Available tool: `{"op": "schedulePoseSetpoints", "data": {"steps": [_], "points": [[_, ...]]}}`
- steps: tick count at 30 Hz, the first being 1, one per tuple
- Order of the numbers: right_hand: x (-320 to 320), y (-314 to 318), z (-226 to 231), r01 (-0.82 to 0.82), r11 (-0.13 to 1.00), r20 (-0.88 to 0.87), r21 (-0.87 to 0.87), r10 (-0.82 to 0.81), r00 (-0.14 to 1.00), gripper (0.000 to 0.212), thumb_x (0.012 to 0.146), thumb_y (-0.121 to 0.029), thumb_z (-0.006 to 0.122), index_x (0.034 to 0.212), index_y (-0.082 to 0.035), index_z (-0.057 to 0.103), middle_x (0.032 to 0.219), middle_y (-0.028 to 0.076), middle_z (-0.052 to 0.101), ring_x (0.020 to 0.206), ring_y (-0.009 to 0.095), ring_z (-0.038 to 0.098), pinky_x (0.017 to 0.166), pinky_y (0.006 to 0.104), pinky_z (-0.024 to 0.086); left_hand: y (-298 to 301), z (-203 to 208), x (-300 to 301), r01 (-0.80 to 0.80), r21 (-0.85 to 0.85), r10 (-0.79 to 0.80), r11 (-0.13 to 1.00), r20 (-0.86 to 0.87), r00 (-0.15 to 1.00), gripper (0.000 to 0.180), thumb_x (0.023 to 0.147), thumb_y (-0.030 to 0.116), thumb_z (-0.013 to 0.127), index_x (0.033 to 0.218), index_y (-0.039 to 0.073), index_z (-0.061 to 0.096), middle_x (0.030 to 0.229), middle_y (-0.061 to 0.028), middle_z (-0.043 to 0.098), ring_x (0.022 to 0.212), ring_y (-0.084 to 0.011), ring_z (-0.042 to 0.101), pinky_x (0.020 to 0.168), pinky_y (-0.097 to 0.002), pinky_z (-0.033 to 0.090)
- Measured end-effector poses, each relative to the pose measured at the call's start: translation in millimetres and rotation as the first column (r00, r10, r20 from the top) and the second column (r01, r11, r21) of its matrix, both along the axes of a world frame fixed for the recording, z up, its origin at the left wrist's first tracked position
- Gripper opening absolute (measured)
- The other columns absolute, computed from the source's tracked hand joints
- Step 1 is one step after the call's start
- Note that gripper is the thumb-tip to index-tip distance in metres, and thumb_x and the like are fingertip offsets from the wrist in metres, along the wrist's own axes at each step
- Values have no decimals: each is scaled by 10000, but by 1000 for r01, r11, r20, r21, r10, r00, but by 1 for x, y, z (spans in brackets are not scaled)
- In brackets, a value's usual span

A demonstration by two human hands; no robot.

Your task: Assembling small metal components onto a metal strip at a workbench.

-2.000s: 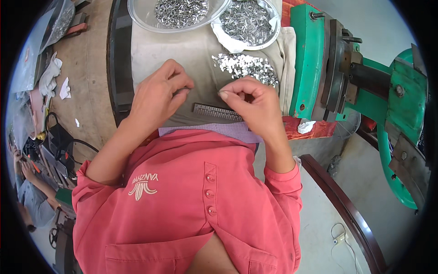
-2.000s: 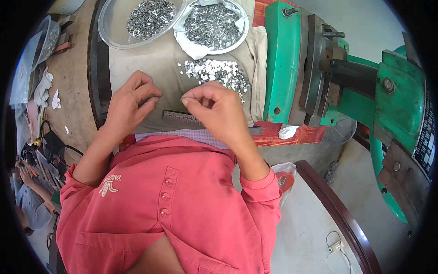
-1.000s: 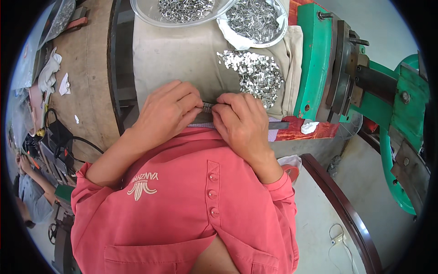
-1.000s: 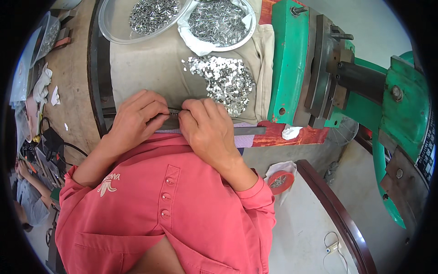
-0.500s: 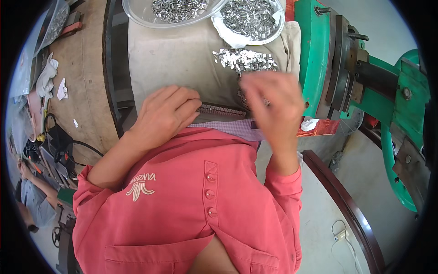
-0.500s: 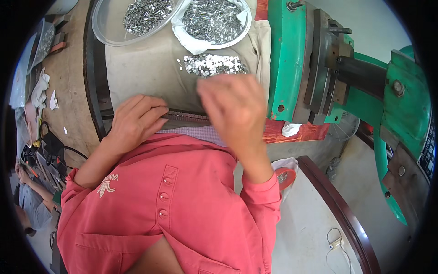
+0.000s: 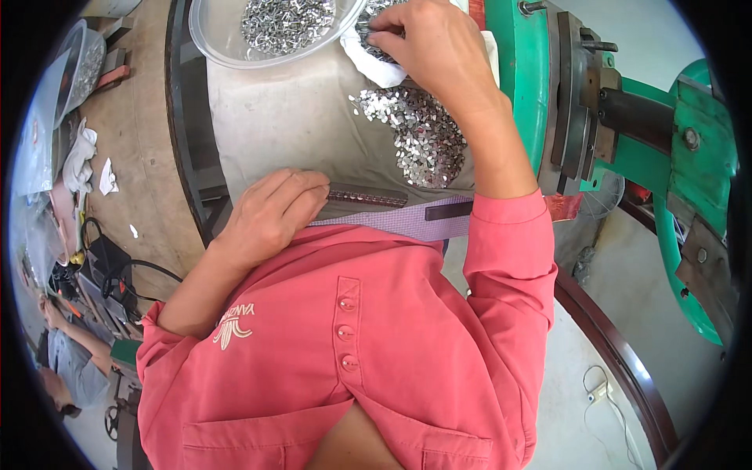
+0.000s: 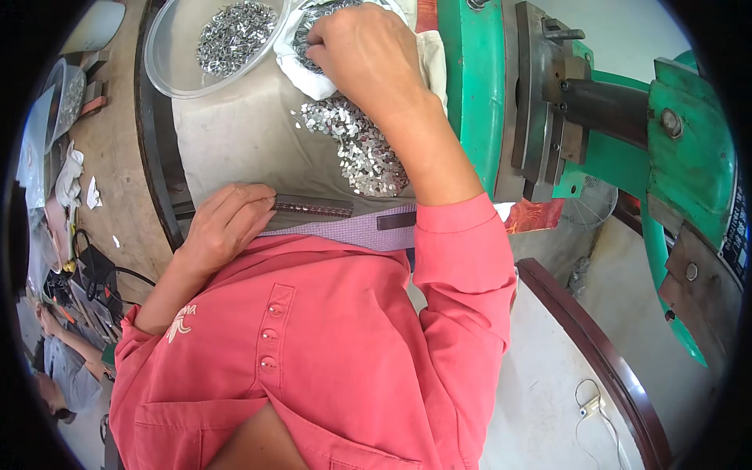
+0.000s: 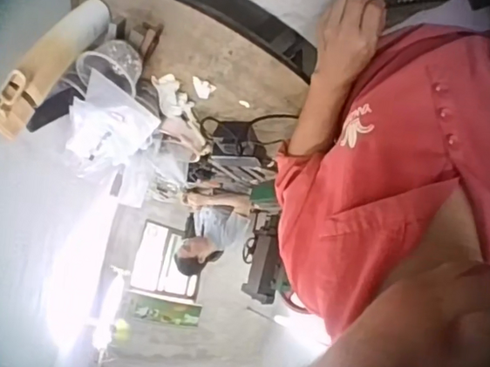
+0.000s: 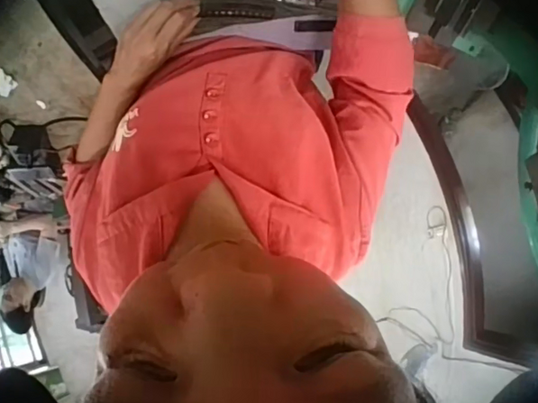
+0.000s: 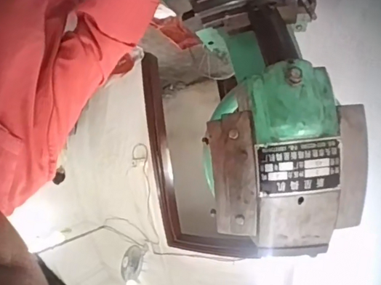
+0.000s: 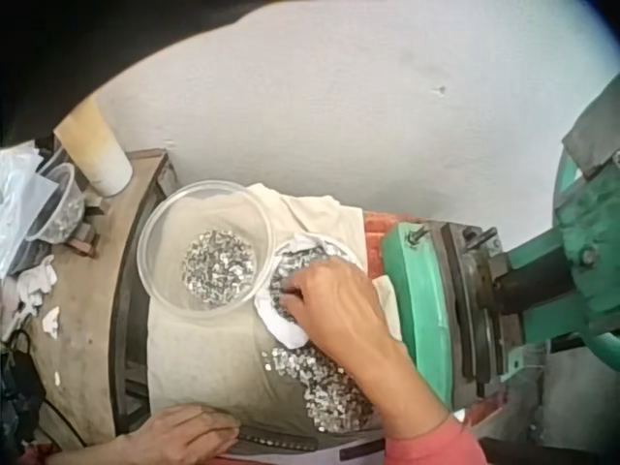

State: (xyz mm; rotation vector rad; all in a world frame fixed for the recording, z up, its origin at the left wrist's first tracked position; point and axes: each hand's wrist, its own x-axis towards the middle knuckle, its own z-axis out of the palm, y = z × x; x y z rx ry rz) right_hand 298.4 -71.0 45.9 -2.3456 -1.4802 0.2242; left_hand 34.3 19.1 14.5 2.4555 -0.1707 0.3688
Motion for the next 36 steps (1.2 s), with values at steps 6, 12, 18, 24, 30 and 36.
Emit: {"op": "schedulePoseSetpoints", "data": {"steps": [6, 12, 18, 24, 30, 36], "points": [[-3, 6, 3, 22, 999, -78, 28, -20, 997, 172, 818, -172, 688, 784, -16, 751, 770, 237, 688, 749, 402, 681, 707, 495, 534, 2, -3, -1, -26, -151, 12, 988, -97, 995, 222, 783, 13, 759, 974, 17, 645, 1032, -86, 668, 886, -262, 652, 774, -355, 547], [-8, 11, 6, 31, 999, -78, 41, -27, 997, 160, 819, -147, 655, 787, -19, 747, 765, 242, 680, 747, 411, 680, 700, 499, 534, 3, -1, 1, -51, -237, 15, 970, -150, 989, 304, 758, -26, 795, 1022, -2, 646, 1027, -131, 690, 901, -300, 671, 774, -371, 552], [-3, 12, 2, -17, 998, -90, 68, 23, 996, 148, 811, -140, 653, 789, -23, 741, 767, 242, 681, 753, 412, 682, 699, 505, 536, 4, -2, 0, -58, -249, 15, 967, -172, 985, 326, 761, -15, 802, 1045, 6, 644, 1034, -139, 691, 921, -310, 671, 789, -375, 553], [-5, 7, -5, 1, 998, -35, 64, 1, 999, 135, 807, -147, 668, 796, -35, 742, 768, 238, 684, 746, 411, 681, 699, 512, 535, 5, 1, 4, -22, -240, -18, 970, -166, 986, 294, 767, -20, 792, 1028, 2, 659, 1035, -133, 687, 925, -309, 663, 800, -380, 545], [-29, -24, 1, 4, 917, 13, 399, -10, 1000, 86, 773, -139, 782, 819, -80, 739, 752, 99, 656, 762, 326, 625, 687, 425, 499, 4, 2, 3, -45, -251, -5, 967, -197, 980, 274, 763, -28, 782, 1014, 3, 676, 1032, -123, 682, 930, -307, 658, 799, -379, 540], [-90, -72, 12, -102, 965, -253, 243, 165, 953, 80, 750, -101, 773, 789, -72, 710, 791, 71, 619, 770, 290, 605, 704, 398, 491, 4, 1, 5, -45, -275, -12, 960, -201, 980, 294, 755, -22, 781, 1026, 18, 675, 1044, -113, 646, 935, -305, 638, 786, -380, 533]]}}
